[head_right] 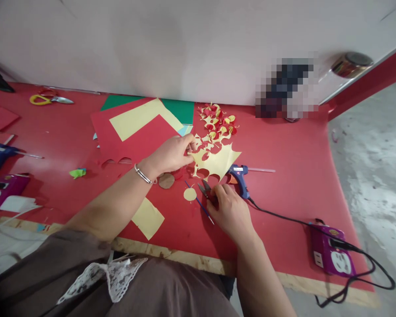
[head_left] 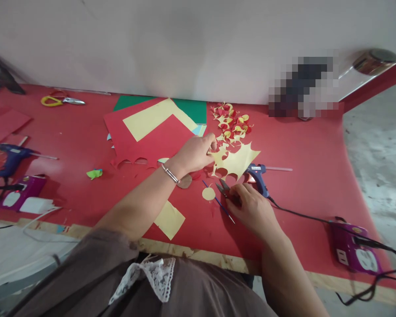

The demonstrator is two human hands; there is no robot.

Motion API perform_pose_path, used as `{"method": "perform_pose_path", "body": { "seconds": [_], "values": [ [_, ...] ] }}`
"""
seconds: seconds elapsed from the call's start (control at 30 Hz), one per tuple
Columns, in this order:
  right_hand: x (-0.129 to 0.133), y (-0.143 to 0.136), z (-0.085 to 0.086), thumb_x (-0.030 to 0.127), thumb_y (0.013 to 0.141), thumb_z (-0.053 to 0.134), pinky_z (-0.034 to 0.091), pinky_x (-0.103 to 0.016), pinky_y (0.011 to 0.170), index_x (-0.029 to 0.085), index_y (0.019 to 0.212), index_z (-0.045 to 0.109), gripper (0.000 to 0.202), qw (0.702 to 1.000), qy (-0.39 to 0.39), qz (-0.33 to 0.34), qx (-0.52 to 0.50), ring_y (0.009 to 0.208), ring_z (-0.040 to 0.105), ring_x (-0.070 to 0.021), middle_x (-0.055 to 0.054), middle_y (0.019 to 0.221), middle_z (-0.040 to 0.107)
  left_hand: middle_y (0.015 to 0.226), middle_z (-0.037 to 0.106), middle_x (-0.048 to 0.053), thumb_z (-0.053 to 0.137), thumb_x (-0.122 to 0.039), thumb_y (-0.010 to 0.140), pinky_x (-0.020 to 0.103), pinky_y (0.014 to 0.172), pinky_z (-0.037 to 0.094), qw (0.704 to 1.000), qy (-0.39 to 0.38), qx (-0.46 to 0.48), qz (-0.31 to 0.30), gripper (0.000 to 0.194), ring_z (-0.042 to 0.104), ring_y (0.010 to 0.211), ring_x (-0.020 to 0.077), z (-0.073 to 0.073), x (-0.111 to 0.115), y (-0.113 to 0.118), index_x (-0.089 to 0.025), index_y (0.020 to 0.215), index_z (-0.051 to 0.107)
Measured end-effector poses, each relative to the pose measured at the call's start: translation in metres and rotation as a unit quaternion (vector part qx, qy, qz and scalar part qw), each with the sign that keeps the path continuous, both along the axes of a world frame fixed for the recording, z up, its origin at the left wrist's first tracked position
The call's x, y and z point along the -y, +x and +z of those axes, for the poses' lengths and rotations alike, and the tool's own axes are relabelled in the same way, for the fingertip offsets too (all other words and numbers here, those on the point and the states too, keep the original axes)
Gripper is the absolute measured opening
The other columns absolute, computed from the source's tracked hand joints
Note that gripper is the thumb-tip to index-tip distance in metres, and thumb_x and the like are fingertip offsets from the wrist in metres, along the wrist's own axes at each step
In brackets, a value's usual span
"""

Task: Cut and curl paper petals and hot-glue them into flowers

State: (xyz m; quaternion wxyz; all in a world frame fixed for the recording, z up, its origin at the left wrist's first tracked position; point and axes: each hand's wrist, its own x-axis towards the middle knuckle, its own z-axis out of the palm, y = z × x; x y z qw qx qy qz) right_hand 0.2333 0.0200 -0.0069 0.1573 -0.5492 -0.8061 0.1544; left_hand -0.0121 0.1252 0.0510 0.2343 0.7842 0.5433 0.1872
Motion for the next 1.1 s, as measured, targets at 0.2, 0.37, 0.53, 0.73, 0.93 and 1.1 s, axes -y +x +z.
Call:
{"method": "perform_pose_path", "body": {
  "seconds": [0.2, 0.37, 0.53, 0.73, 0.93, 1.1],
  "values": [
    [-0.001, 0.001, 0.000, 0.031, 0.093, 0.063, 0.041, -0.031, 0.059, 0.025, 0.094, 0.061, 0.006, 1.000, -0.011, -0.002, -0.012, 0.071, 0.064, -0.0205, -0.004, 0.089, 0.068, 0.092, 0.073, 0.005, 0.064, -0.007, 0.080, 0.033, 0.065, 0.047, 0.993, -0.110, -0.006, -0.031, 0.031, 0.067, 0.074, 0.0211, 0.001, -0.017, -0.010, -0.021, 0.107, 0.063],
    [-0.002, 0.002, 0.003, 0.031, 0.092, 0.064, 0.042, -0.031, 0.060, 0.025, 0.095, 0.060, 0.008, 0.999, -0.035, 0.003, -0.016, 0.074, 0.066, -0.0216, -0.004, 0.089, 0.069, 0.095, 0.075, 0.006, 0.062, -0.009, 0.081, 0.031, 0.062, 0.048, 0.984, -0.167, 0.007, -0.064, 0.025, 0.070, 0.077, 0.0208, -0.011, -0.010, -0.016, -0.022, 0.102, 0.061],
    [-0.003, 0.004, 0.006, 0.033, 0.092, 0.064, 0.041, -0.030, 0.059, 0.025, 0.092, 0.059, 0.009, 0.999, -0.043, 0.012, -0.013, 0.069, 0.065, -0.0204, -0.003, 0.085, 0.067, 0.087, 0.078, 0.005, 0.062, -0.010, 0.084, 0.030, 0.061, 0.050, 0.981, -0.177, 0.051, -0.063, 0.019, 0.072, 0.072, 0.0191, -0.015, 0.000, -0.010, -0.022, 0.098, 0.065],
    [-0.003, 0.003, 0.007, 0.032, 0.092, 0.063, 0.041, -0.030, 0.061, 0.025, 0.094, 0.061, 0.007, 0.999, -0.046, 0.015, -0.009, 0.071, 0.064, -0.0204, -0.003, 0.086, 0.067, 0.086, 0.079, 0.005, 0.066, -0.010, 0.085, 0.030, 0.068, 0.052, 0.992, -0.072, 0.101, -0.030, 0.009, 0.071, 0.076, 0.0166, -0.003, -0.012, -0.013, -0.019, 0.085, 0.069],
    [-0.004, 0.001, 0.007, 0.030, 0.092, 0.061, 0.041, -0.030, 0.063, 0.025, 0.093, 0.060, 0.005, 0.998, -0.059, 0.016, -0.021, 0.074, 0.064, -0.0209, -0.003, 0.086, 0.068, 0.092, 0.081, 0.007, 0.067, -0.009, 0.088, 0.033, 0.078, 0.052, 0.997, 0.000, 0.057, 0.058, 0.010, 0.071, 0.081, 0.0177, -0.004, -0.053, -0.009, -0.017, 0.087, 0.074],
    [-0.004, 0.001, 0.010, 0.026, 0.089, 0.062, 0.041, -0.030, 0.064, 0.024, 0.092, 0.059, 0.005, 0.997, -0.072, 0.016, -0.029, 0.073, 0.065, -0.0198, -0.002, 0.086, 0.068, 0.092, 0.080, 0.010, 0.066, -0.003, 0.086, 0.035, 0.083, 0.053, 0.997, -0.017, 0.014, 0.075, 0.016, 0.071, 0.084, 0.0213, -0.021, -0.083, 0.003, -0.016, 0.083, 0.075]
  ]
}}
